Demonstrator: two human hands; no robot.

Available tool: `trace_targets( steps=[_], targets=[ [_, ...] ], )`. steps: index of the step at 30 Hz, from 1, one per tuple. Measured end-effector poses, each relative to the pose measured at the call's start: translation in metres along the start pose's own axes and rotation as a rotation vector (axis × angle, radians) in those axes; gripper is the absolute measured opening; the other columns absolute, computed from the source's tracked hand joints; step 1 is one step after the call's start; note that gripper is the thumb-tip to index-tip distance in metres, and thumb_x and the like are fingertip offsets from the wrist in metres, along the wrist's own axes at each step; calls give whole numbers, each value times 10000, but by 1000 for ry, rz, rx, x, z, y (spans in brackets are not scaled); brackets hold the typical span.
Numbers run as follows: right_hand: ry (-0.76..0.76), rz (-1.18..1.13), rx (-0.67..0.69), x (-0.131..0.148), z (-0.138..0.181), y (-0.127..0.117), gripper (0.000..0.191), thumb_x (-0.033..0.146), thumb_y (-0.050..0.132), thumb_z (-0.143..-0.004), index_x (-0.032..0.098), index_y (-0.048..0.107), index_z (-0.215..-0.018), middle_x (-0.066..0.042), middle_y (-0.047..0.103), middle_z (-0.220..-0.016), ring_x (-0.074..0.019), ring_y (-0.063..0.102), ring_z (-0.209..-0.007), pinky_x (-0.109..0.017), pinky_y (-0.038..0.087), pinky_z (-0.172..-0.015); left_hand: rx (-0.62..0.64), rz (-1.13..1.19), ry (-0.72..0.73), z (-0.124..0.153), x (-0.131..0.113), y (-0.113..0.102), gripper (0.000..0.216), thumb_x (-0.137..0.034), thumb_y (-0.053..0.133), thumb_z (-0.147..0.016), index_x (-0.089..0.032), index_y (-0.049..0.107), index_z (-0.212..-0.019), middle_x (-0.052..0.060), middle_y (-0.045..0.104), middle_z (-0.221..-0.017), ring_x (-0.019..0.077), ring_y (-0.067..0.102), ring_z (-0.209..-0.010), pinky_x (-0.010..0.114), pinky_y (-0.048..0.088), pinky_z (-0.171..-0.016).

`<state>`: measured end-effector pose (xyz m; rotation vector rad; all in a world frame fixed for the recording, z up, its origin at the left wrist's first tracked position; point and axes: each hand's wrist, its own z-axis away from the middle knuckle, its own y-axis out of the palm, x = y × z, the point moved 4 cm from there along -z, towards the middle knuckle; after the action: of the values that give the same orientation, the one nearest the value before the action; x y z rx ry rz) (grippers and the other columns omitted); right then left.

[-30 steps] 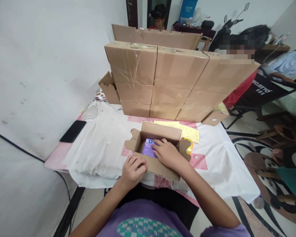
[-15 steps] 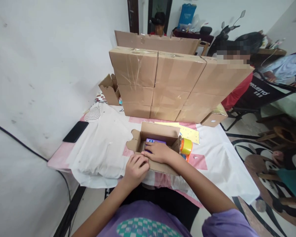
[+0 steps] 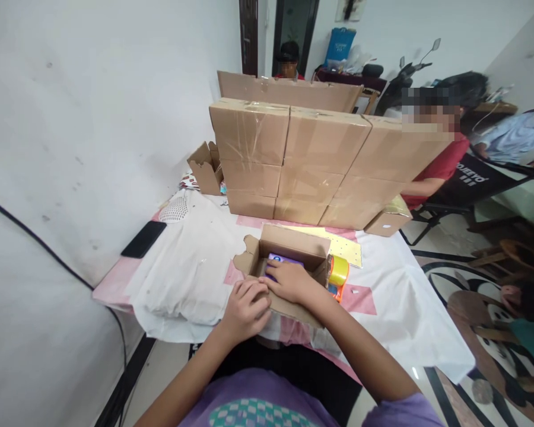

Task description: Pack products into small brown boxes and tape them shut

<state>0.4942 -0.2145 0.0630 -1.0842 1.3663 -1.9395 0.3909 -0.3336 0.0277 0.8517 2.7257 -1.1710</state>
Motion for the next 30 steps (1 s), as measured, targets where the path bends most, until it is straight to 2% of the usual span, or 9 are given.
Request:
trace_targets(
  steps=[2,5,7,9,12,15,17,23,30],
  targets=[
    [-44,10,-150,7,21,-12,413,480,433,-1022,222,698,-1206,-92,547,-1493,-298,603,-1205,-452,460,-993,-78,-10,14,4,5,-10,178,-244,719,-794,-259,692,-969,96,641,-1119,292,542,-1086,477,464,-910],
    [-39,-30,-537,5,70,-34,298,378,500,-999,243,677,-1198,-91,607,-1413,-304,586,-1177,-492,455,-992,-179,-29,-116,12,29,-20,420,-280,767,-773,-269,659,-1179,138,532,-1275,343,493,-1210,530,472,-969],
    [64,-119,-872,-11,107,-42,252,314,521,-980,251,658,-1183,-105,650,-1303,-302,587,-1168,-503,464,-992,-162,43,-267,17,52,-18,659,-315,774,-782,-252,518,-1386,175,443,-1404,372,449,-1316,554,471,-1011],
    [211,-254,-1083,-36,133,-35,276,313,525,-976,251,620,-1227,-117,645,-1266,-305,589,-1188,-511,482,-992,-105,180,-389,18,71,-11,859,-369,753,-813,-241,306,-1535,206,377,-1506,383,410,-1395,567,469,-1036],
    [321,-554,-1001,-68,138,-6,363,380,447,-1017,255,547,-1342,-123,643,-1316,-295,615,-1216,-492,525,-976,-31,354,-452,14,84,1,945,-437,697,-864,-249,133,-1599,223,348,-1577,381,397,-1441,573,451,-1073],
    [261,-690,-763,-77,123,21,390,416,395,-1039,265,568,-1355,-98,694,-1285,-280,595,-1282,-506,469,-1086,52,413,-409,4,82,10,944,-464,705,-862,-250,159,-1603,216,416,-1554,378,425,-1433,593,392,-1126],
    [234,-678,-708,-77,116,29,385,429,401,-1038,270,606,-1323,-88,701,-1281,-280,566,-1318,-527,410,-1146,137,429,-365,-4,78,16,936,-459,731,-845,-253,211,-1594,200,515,-1487,370,454,-1414,598,369,-1139],
    [282,-743,-881,-90,112,33,398,443,390,-1038,262,579,-1337,-111,601,-1411,-274,531,-1353,-522,420,-1145,129,431,-373,-14,77,20,715,-439,631,-927,-265,330,-1551,143,665,-1326,315,559,-1315,557,402,-1095],
    [368,-861,-952,-106,96,58,603,498,480,-990,293,340,-1540,-116,380,-1604,-291,367,-1490,-553,386,-1177,-1,583,-600,-4,87,33,508,-422,519,-986,-222,458,-1449,132,710,-1239,278,625,-1245,505,461,-1075]
  ],
)
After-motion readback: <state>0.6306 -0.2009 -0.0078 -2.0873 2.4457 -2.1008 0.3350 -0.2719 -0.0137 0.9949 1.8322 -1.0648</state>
